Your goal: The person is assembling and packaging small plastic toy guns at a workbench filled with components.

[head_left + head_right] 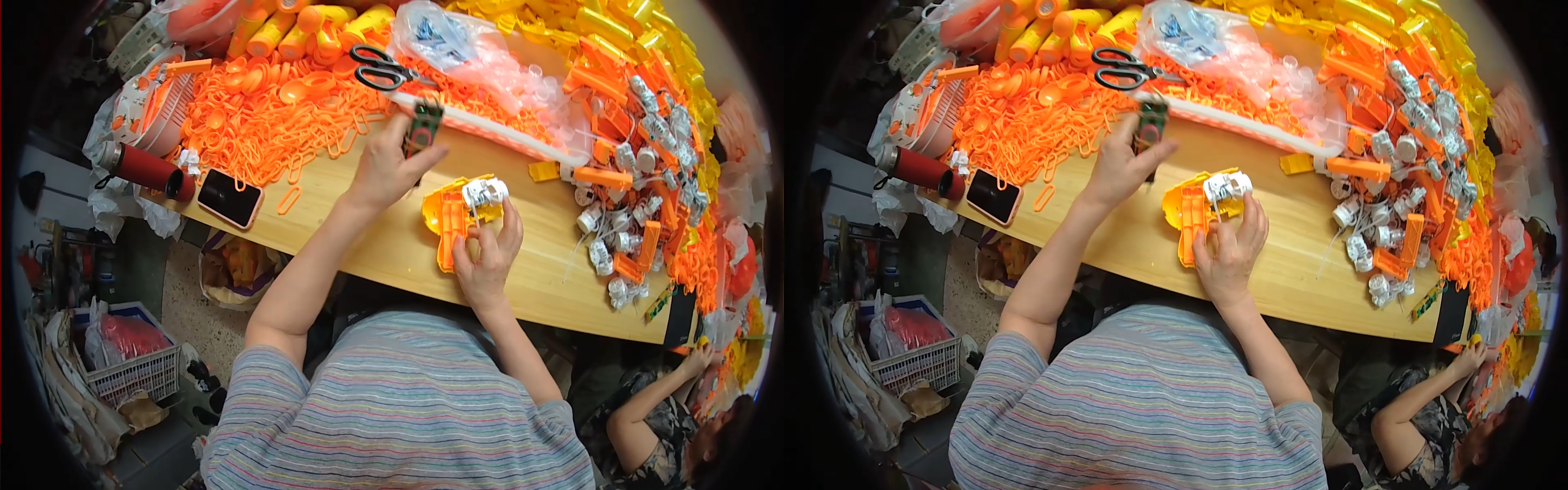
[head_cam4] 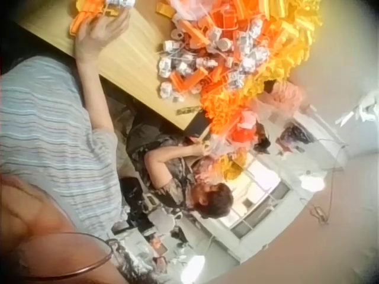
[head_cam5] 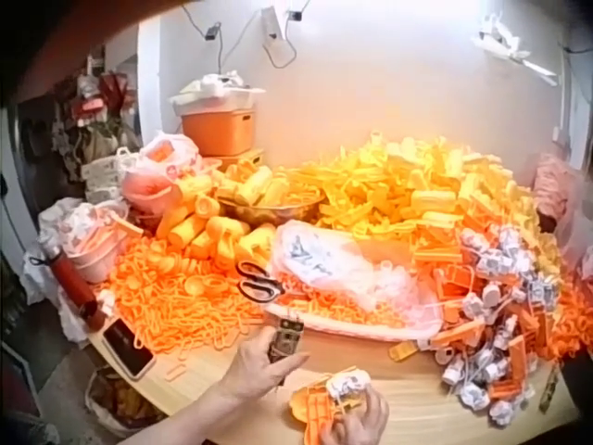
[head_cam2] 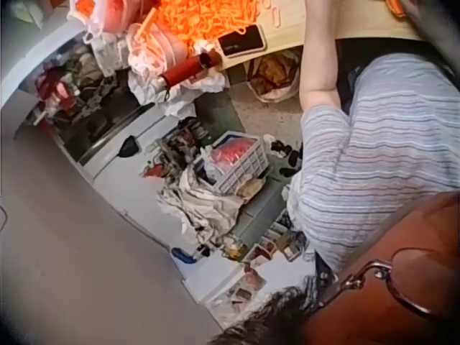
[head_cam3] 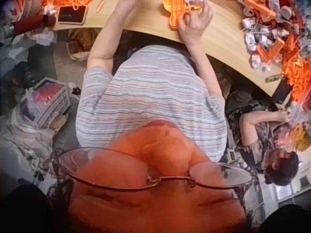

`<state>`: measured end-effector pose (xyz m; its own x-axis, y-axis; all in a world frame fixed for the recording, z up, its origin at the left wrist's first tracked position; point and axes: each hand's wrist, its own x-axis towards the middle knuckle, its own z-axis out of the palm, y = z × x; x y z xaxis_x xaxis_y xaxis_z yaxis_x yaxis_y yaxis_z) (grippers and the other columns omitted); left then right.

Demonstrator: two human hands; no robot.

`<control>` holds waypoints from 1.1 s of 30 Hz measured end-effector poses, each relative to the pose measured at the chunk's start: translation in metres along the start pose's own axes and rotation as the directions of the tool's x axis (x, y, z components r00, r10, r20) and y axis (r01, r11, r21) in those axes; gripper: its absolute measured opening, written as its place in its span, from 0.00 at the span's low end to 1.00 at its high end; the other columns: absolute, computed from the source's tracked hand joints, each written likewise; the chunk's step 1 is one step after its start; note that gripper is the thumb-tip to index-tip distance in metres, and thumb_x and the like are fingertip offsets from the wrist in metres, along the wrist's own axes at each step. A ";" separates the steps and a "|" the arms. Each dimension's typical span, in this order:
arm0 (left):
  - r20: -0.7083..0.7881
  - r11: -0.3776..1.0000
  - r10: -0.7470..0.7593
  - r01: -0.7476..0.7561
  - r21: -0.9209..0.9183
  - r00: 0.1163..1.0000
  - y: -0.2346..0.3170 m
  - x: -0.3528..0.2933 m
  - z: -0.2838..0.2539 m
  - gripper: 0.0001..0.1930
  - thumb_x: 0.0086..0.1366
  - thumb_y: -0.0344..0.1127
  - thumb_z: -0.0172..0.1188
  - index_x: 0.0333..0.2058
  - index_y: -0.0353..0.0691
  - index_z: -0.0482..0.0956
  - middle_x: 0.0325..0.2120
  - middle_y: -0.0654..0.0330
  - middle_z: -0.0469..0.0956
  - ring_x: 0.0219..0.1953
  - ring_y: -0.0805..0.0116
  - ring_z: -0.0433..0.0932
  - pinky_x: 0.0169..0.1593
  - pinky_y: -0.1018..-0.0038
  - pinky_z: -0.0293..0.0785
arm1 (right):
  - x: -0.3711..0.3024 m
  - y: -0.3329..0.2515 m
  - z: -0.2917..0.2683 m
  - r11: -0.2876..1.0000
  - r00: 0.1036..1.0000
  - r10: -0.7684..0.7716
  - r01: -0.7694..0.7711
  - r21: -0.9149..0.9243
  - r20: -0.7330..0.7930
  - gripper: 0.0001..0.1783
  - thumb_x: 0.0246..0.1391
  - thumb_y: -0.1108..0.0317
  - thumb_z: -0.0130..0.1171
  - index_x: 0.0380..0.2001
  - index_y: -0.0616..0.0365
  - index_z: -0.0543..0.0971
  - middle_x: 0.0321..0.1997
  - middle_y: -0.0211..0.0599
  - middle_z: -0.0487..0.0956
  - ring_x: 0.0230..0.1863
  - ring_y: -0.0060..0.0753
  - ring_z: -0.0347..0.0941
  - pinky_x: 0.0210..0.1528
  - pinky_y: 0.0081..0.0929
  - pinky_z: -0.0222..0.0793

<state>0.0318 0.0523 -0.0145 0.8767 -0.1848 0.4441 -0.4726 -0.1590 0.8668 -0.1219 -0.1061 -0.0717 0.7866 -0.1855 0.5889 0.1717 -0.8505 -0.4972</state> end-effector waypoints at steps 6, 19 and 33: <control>0.337 0.694 -0.342 -0.006 0.720 0.877 -0.021 -0.018 -0.028 0.26 0.55 0.56 0.68 0.29 0.36 0.73 0.28 0.45 0.79 0.34 0.45 0.79 0.36 0.56 0.74 | 0.001 -0.002 0.002 0.999 1.000 -0.015 0.014 0.035 0.020 0.10 0.45 0.70 0.66 0.28 0.62 0.76 0.69 0.63 0.55 0.69 0.65 0.51 0.68 0.57 0.48; 0.437 0.262 -0.129 -0.394 0.881 0.890 0.003 0.152 -0.036 0.09 0.53 0.36 0.64 0.32 0.40 0.80 0.28 0.52 0.80 0.37 0.53 0.80 0.44 0.58 0.74 | 0.026 -0.018 0.021 1.000 0.998 -0.012 0.010 -0.024 -0.067 0.17 0.47 0.64 0.69 0.37 0.60 0.75 0.70 0.64 0.54 0.70 0.64 0.51 0.68 0.53 0.49; 0.268 0.770 -0.445 0.211 0.602 0.855 0.058 0.057 -0.091 0.18 0.55 0.42 0.70 0.41 0.41 0.79 0.19 0.62 0.77 0.22 0.74 0.76 0.27 0.74 0.67 | -0.021 -0.006 -0.014 1.000 0.989 0.023 -0.023 0.000 0.145 0.10 0.41 0.70 0.71 0.25 0.54 0.77 0.32 0.36 0.73 0.38 0.40 0.67 0.42 0.36 0.61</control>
<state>0.0621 0.1211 0.0816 0.9354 -0.3473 -0.0666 -0.2324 -0.7457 0.6244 -0.1477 -0.1042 -0.0725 0.8680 -0.1317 0.4787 0.1535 -0.8457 -0.5111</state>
